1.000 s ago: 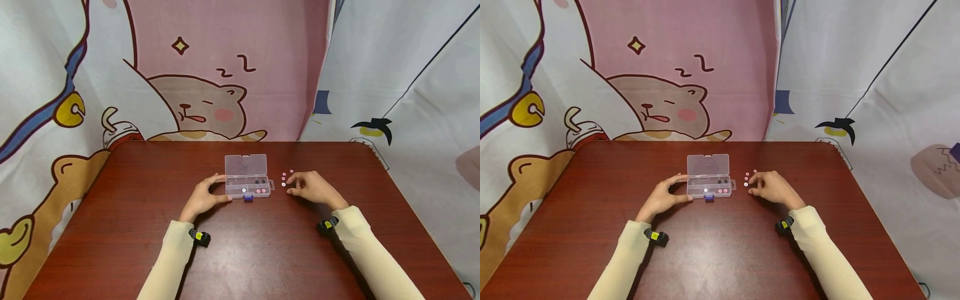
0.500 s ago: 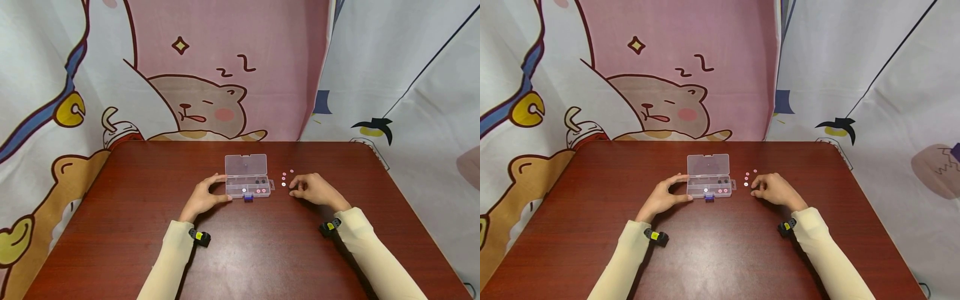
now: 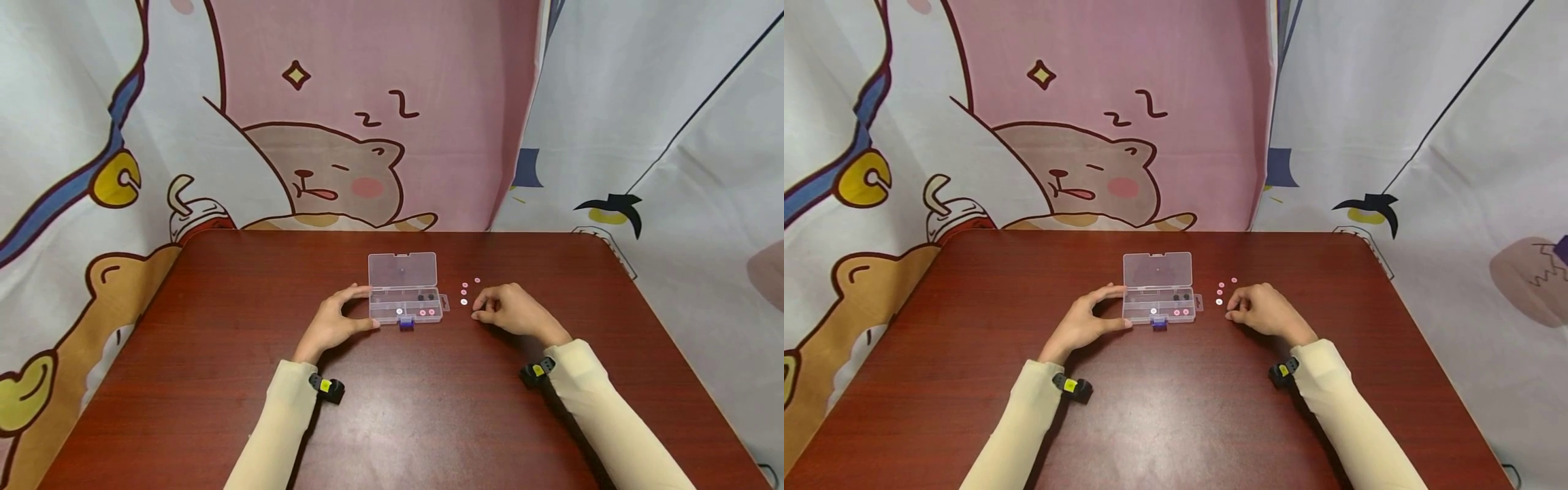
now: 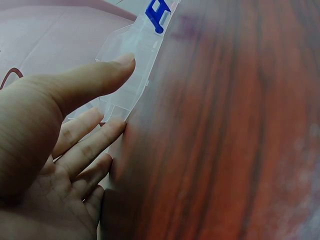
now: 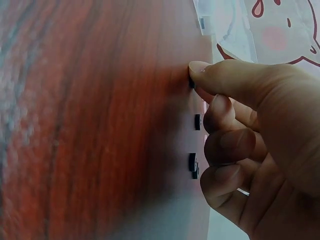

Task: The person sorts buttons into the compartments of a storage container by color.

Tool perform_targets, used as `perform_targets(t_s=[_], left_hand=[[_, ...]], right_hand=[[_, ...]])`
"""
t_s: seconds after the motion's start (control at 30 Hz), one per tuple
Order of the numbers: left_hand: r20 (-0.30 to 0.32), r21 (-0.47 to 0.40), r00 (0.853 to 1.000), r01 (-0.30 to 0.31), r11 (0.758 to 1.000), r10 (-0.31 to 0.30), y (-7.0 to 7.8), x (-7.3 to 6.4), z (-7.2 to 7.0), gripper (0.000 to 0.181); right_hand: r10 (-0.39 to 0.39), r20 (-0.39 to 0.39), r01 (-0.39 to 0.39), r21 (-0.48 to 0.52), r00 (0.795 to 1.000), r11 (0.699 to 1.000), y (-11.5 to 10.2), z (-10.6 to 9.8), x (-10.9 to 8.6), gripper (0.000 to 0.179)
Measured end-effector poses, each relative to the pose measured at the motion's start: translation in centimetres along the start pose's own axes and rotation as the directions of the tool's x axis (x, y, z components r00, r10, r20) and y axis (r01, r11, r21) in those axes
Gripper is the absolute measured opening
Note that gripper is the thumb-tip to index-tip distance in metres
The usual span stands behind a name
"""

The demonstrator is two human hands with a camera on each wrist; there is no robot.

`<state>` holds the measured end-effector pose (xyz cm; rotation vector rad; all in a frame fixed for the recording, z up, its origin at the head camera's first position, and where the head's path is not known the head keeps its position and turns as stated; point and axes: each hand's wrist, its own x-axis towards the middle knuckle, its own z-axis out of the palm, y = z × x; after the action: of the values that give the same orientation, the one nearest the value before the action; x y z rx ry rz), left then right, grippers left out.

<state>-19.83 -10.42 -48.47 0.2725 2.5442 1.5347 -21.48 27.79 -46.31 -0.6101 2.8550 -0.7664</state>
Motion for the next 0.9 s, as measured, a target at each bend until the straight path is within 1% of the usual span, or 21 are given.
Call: perform_targets(t_s=[0.5, 0.9], left_hand=[[0.001, -0.011, 1.000, -0.005, 1.000, 0.005, 0.11, -0.02, 0.05, 0.068], [0.006, 0.005, 1.000, -0.008, 1.000, 0.008, 0.10, -0.09, -0.02, 0.068]], right_hand=[[-0.001, 0.000, 0.001, 0.015, 1.000, 1.000, -0.12, 0.09, 0.01, 0.007], [-0.002, -0.014, 0.003, 0.002, 1.000, 1.000, -0.21, 0.18, 0.01, 0.006]])
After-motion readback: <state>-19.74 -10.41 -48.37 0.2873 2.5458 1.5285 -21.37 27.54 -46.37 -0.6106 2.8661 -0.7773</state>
